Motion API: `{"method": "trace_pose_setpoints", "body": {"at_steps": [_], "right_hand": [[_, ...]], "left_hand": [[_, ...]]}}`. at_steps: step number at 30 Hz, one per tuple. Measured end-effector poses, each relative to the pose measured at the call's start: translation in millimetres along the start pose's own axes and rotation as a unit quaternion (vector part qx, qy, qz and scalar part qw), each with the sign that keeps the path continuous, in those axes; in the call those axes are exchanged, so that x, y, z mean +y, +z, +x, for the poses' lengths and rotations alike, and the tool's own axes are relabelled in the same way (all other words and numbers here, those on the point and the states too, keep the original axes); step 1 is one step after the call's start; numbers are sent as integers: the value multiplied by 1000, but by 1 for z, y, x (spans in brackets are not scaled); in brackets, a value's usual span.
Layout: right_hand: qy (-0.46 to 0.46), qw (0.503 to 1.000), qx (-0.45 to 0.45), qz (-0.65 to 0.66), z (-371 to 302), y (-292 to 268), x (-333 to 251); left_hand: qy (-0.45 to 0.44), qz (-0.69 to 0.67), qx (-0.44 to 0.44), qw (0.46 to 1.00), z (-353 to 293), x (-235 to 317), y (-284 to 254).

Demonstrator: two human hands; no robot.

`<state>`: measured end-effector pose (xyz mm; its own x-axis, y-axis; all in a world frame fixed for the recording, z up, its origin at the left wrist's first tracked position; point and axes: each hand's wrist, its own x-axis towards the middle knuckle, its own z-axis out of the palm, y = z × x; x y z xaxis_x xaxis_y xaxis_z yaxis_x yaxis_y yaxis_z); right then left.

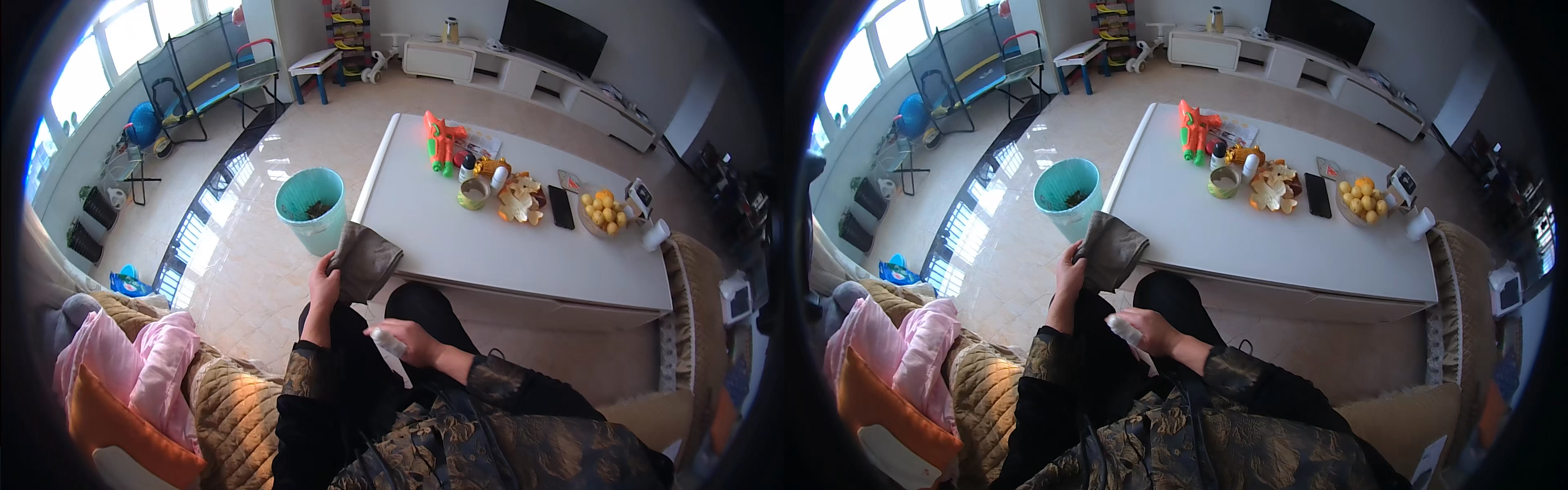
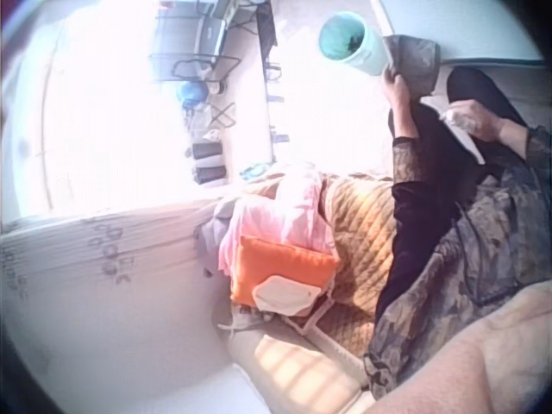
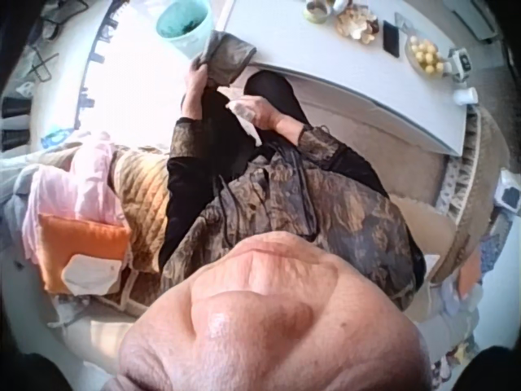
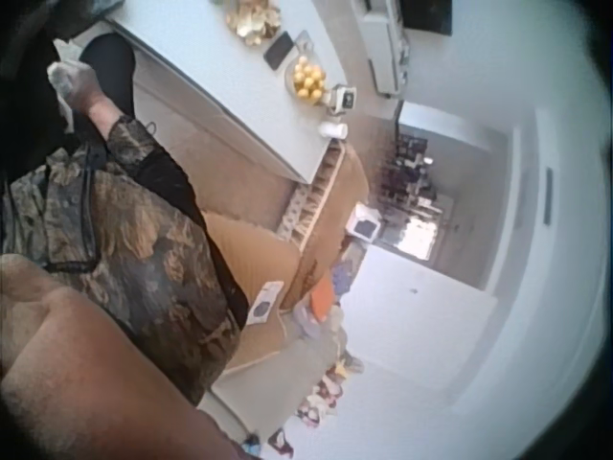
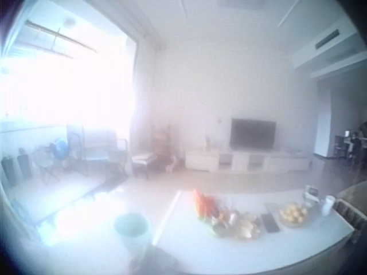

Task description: The person wipes a white table surface with a cloth and a spray bottle, then kneels to wipe the tiled floor. They move around the room, cleaning different floor areas and briefly walking toward the dining area.

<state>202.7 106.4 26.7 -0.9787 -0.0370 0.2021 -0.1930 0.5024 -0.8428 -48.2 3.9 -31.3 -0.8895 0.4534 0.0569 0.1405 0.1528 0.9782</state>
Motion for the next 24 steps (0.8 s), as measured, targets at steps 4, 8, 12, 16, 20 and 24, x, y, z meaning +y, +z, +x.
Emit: {"method": "trace_pose_setpoints", "body": {"at_steps": [4,8,12,16,20,24], "right_hand": [[0,1000,3,-8,-26,-14,0],[33,999,-19,-35,-51,-33,5],[98,995,-10,-34,-74,-32,8],[-16,990,45,-135,-80,-20,9],[-28,992,79,-95,-78,-19,10],[-49,991,78,-93,-80,-20,12]], "left_hand": [[-15,5,-34,999,-4,-2,-10],[-36,-49,-93,994,-5,0,-19],[-71,-89,-116,987,-6,-1,-26],[-46,-97,-96,990,-7,-1,-24],[-46,-61,-79,994,-7,0,-21],[-34,-34,-67,997,-5,-2,-20]]}}
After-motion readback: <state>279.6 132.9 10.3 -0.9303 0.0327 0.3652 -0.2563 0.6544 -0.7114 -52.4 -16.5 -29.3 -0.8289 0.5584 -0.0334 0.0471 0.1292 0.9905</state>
